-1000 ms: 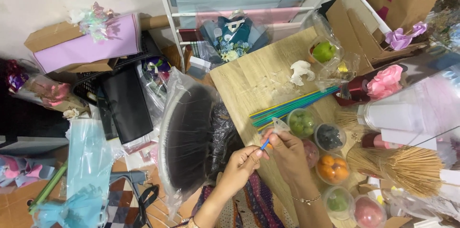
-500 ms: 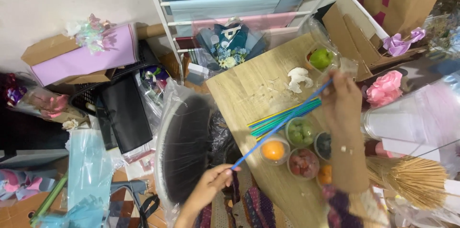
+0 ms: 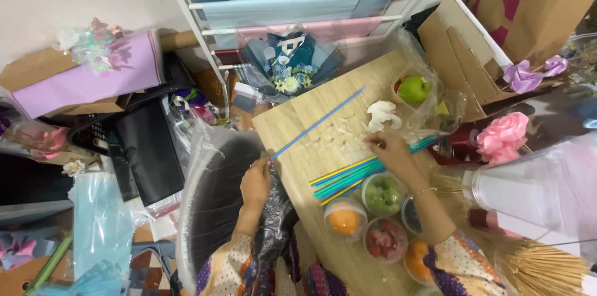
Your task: Inserting long plastic sticks into small fruits to prepare them for a decorative bouquet or arrangement.
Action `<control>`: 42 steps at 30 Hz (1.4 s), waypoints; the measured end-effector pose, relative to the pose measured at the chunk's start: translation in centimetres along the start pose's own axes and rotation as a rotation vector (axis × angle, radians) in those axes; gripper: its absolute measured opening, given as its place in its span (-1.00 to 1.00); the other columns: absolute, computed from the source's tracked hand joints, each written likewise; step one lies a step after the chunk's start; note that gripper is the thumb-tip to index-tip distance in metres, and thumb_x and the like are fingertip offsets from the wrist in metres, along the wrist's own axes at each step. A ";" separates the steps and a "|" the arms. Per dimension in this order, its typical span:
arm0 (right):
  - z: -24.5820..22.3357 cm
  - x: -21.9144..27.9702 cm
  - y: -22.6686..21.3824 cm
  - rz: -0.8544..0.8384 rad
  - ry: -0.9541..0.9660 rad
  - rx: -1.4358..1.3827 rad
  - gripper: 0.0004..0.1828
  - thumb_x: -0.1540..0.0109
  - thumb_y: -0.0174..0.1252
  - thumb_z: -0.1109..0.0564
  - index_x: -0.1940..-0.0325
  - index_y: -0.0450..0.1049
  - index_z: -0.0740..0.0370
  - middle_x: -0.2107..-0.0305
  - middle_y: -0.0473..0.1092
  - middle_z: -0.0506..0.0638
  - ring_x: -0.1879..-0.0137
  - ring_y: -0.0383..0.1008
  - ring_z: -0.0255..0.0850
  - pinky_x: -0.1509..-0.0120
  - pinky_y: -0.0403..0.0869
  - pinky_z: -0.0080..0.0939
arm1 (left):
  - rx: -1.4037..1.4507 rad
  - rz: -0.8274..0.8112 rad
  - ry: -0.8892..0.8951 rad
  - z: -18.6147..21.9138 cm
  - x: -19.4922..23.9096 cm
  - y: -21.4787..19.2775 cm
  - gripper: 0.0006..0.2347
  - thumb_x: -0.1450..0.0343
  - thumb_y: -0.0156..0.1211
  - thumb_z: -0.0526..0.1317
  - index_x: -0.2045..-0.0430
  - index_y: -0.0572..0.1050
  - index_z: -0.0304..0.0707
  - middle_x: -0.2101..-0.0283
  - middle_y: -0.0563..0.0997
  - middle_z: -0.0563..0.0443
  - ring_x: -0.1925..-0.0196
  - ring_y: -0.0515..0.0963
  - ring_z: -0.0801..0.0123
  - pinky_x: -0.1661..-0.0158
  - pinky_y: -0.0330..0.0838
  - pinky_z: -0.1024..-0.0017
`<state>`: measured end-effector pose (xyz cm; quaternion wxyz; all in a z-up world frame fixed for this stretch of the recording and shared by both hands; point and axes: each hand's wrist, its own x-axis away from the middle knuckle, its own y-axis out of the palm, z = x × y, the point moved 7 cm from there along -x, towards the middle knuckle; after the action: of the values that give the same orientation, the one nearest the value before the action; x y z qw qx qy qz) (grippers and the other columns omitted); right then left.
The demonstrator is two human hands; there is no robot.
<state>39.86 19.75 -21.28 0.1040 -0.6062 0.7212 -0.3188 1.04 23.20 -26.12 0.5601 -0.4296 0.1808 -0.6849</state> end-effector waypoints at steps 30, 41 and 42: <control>-10.9 7.9 8.2 -0.370 -0.802 0.543 -0.90 -0.09 0.21 0.13 0.37 0.42 0.09 0.43 0.43 -0.01 0.19 0.51 0.01 0.15 0.46 0.03 | -0.058 0.099 0.503 8.6 -1.7 0.2 -0.87 -0.42 0.17 -0.18 0.21 0.58 0.01 0.19 0.58 -0.02 0.01 0.57 0.07 -0.01 0.44 0.19; -21.9 15.3 -6.5 -0.019 -0.771 0.178 -0.76 -0.23 0.20 0.20 0.02 0.53 0.08 0.11 0.57 -0.15 -0.15 0.56 -0.05 -0.35 0.45 -0.07 | -0.001 0.122 0.736 11.3 -1.9 7.1 -0.91 -0.36 0.21 -0.29 0.32 0.58 -0.14 -0.10 0.47 -0.20 -0.03 0.45 -0.10 -0.03 0.33 0.06; -21.2 15.6 -7.7 0.087 -0.714 0.138 -0.79 -0.23 0.18 0.19 0.04 0.52 0.09 0.15 0.58 -0.09 -0.03 0.60 -0.10 -0.19 0.50 -0.14 | 0.138 0.121 0.721 11.9 -1.1 5.6 -0.94 -0.37 0.18 -0.29 0.34 0.52 -0.19 -0.05 0.52 -0.20 -0.02 0.46 -0.08 0.00 0.35 0.09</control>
<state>30.95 11.69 3.36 0.4033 -0.6396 0.6414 -0.1300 13.85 25.24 -23.92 0.5278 -0.1106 0.3449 -0.7683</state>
